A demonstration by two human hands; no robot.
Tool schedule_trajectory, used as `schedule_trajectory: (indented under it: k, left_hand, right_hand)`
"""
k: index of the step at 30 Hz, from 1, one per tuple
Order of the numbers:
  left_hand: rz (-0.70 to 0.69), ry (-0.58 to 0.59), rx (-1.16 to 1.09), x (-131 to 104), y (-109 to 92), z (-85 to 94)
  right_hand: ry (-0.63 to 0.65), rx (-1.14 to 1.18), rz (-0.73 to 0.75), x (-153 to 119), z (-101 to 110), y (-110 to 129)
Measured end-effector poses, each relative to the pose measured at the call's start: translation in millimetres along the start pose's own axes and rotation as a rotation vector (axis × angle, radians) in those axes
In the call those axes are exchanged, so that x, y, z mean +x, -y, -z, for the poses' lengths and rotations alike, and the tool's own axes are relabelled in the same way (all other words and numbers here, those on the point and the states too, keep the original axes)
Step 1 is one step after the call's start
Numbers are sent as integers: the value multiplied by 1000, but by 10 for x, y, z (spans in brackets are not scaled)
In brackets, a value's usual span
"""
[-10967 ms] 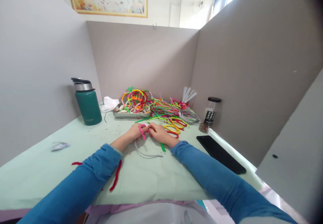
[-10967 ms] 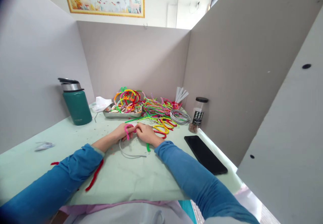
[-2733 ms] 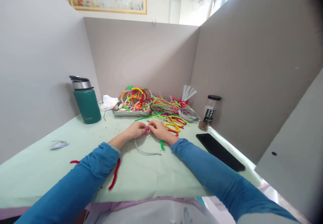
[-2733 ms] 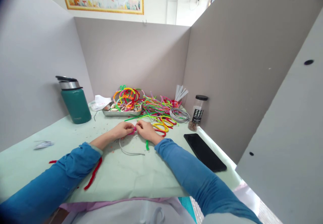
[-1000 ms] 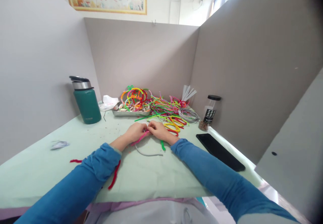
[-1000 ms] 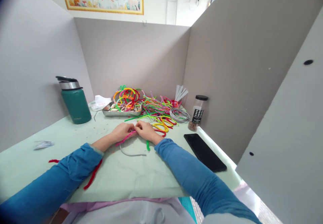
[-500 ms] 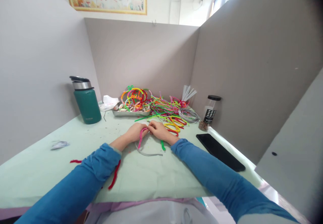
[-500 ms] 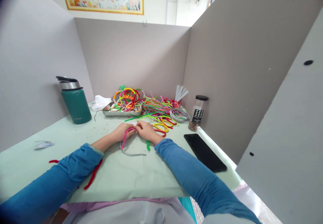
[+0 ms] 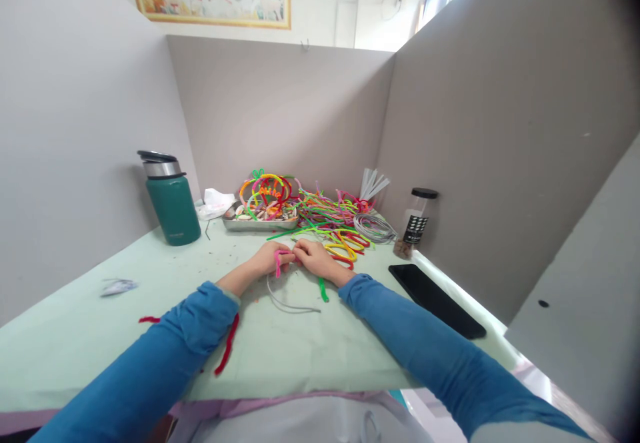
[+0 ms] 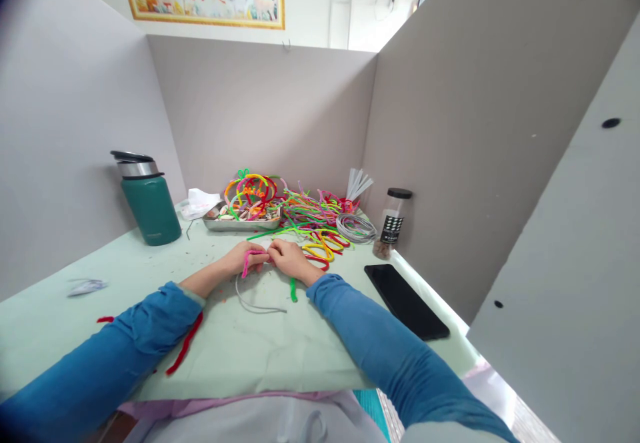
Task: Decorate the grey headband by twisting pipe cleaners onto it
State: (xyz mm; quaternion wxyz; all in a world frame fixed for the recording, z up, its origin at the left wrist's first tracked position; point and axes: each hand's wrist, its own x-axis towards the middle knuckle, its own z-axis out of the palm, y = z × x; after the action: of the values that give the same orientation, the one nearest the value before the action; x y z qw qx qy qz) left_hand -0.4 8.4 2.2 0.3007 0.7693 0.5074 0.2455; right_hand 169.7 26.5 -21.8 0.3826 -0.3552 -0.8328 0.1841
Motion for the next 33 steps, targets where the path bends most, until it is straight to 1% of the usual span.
schedule_trajectory:
  k: [7,13,18,20,23,27,33]
  left_hand:
    - [-11,-6,-69,35,34,-13]
    - [49,-56,-109,60,71,-8]
    - [47,-36,-260,25,19,-1]
    - [51,-31,-279,2,-8,3]
    - [47,-43,-270,-18,-19,8]
    - [29,-58,-233,-18,-10,12]
    - [64,-30,-204,-17,-58,8]
  right_hand:
    - [5,25,-25,-3,20,38]
    - [17,67,-22,-1,23,37]
    - [2,68,-33,-20,15,44]
    - [-14,63,-25,-26,6,38]
    - [-33,69,-16,-29,-8,25]
    - [-17,99,-16,-32,-20,14]
    - [-4,92,-17,-32,-25,-1]
